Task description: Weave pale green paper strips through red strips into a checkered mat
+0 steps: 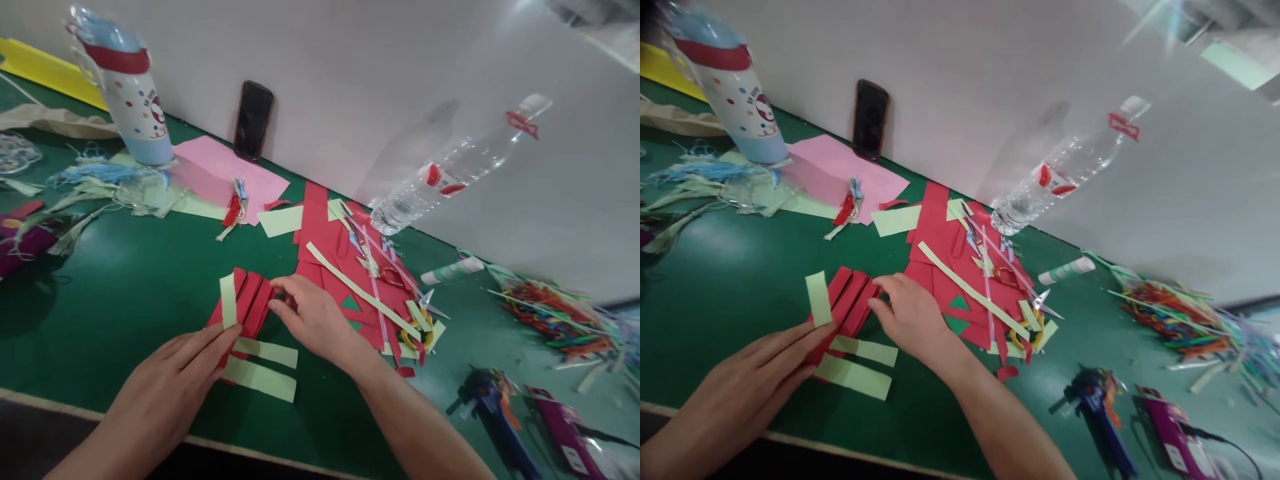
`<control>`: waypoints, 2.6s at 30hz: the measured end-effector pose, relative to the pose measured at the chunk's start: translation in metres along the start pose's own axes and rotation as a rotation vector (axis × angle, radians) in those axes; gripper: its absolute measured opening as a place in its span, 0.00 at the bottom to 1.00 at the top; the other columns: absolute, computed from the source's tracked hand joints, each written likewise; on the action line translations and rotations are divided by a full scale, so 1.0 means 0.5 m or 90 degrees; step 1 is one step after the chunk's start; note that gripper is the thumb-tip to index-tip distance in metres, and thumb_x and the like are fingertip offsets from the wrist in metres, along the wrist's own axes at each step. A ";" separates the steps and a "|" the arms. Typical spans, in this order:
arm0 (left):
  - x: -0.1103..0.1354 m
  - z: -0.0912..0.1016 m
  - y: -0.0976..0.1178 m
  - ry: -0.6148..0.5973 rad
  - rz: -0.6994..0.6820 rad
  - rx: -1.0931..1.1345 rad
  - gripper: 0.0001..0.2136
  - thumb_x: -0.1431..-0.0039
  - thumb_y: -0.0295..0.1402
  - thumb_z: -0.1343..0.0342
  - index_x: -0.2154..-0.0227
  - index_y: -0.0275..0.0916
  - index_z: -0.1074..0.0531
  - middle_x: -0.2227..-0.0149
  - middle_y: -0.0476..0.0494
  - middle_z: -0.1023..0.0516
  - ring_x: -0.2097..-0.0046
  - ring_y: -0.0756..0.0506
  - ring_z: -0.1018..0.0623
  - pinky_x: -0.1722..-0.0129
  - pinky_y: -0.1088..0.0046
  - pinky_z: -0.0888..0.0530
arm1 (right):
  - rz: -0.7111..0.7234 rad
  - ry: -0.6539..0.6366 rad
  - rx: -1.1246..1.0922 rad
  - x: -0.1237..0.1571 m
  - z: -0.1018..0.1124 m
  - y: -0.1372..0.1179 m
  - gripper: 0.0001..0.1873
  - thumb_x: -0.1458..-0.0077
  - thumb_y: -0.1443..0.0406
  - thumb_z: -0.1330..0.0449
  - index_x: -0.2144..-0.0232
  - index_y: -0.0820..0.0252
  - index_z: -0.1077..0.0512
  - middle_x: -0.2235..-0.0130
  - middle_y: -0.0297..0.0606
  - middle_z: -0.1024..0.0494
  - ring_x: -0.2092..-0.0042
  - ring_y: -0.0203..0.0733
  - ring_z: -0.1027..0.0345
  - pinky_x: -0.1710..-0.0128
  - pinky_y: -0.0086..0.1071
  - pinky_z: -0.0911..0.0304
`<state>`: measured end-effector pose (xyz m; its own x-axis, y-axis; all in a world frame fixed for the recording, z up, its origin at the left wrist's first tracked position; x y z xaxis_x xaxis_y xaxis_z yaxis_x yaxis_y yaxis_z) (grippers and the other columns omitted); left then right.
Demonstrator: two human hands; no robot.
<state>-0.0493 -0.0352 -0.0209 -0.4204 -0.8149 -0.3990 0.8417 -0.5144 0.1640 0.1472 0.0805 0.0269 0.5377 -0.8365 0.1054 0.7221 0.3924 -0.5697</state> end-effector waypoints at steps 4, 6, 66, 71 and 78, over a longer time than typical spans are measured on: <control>-0.003 0.003 0.001 -0.003 0.008 -0.018 0.19 0.28 0.35 0.63 0.44 0.37 0.32 0.49 0.40 0.20 0.53 0.44 0.18 0.57 0.66 0.21 | -0.018 -0.001 0.140 -0.022 -0.025 -0.001 0.20 0.36 0.59 0.40 0.45 0.61 0.32 0.49 0.46 0.26 0.48 0.50 0.31 0.55 0.39 0.34; -0.004 0.004 0.001 -0.006 0.011 -0.018 0.19 0.28 0.35 0.63 0.44 0.36 0.33 0.49 0.40 0.20 0.53 0.44 0.18 0.57 0.67 0.21 | -0.021 -0.007 0.165 -0.030 -0.032 -0.002 0.19 0.37 0.58 0.39 0.47 0.59 0.30 0.50 0.44 0.26 0.48 0.50 0.31 0.58 0.38 0.34; 0.011 -0.008 -0.008 -0.006 -0.020 0.073 0.27 0.42 0.21 0.56 0.41 0.43 0.33 0.47 0.46 0.21 0.52 0.43 0.19 0.55 0.64 0.20 | -0.051 0.028 -0.152 -0.017 0.005 -0.004 0.11 0.33 0.60 0.47 0.52 0.57 0.31 0.59 0.38 0.23 0.62 0.39 0.28 0.63 0.33 0.34; 0.013 -0.010 -0.009 -0.008 -0.023 0.067 0.26 0.42 0.21 0.57 0.41 0.43 0.32 0.48 0.47 0.20 0.53 0.42 0.19 0.56 0.63 0.20 | -0.067 -0.006 0.084 -0.026 -0.012 0.007 0.19 0.38 0.58 0.39 0.47 0.58 0.31 0.49 0.43 0.26 0.54 0.45 0.29 0.57 0.37 0.35; 0.015 -0.014 -0.009 -0.023 -0.014 0.077 0.27 0.42 0.20 0.58 0.41 0.45 0.33 0.47 0.47 0.21 0.52 0.43 0.19 0.54 0.63 0.21 | -0.060 0.017 0.080 -0.026 -0.026 0.001 0.11 0.41 0.62 0.35 0.55 0.52 0.24 0.53 0.35 0.25 0.62 0.37 0.29 0.64 0.30 0.36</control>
<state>-0.0537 -0.0372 -0.0309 -0.4512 -0.8113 -0.3717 0.7864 -0.5584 0.2641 0.1348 0.0865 0.0147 0.4542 -0.8812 0.1313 0.8186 0.3545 -0.4519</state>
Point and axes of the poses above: each hand's wrist, its own x-axis away from the middle knuckle, its own z-axis out of the back of the hand, y = z × x, the point moved 2 cm from there along -x, towards the middle knuckle
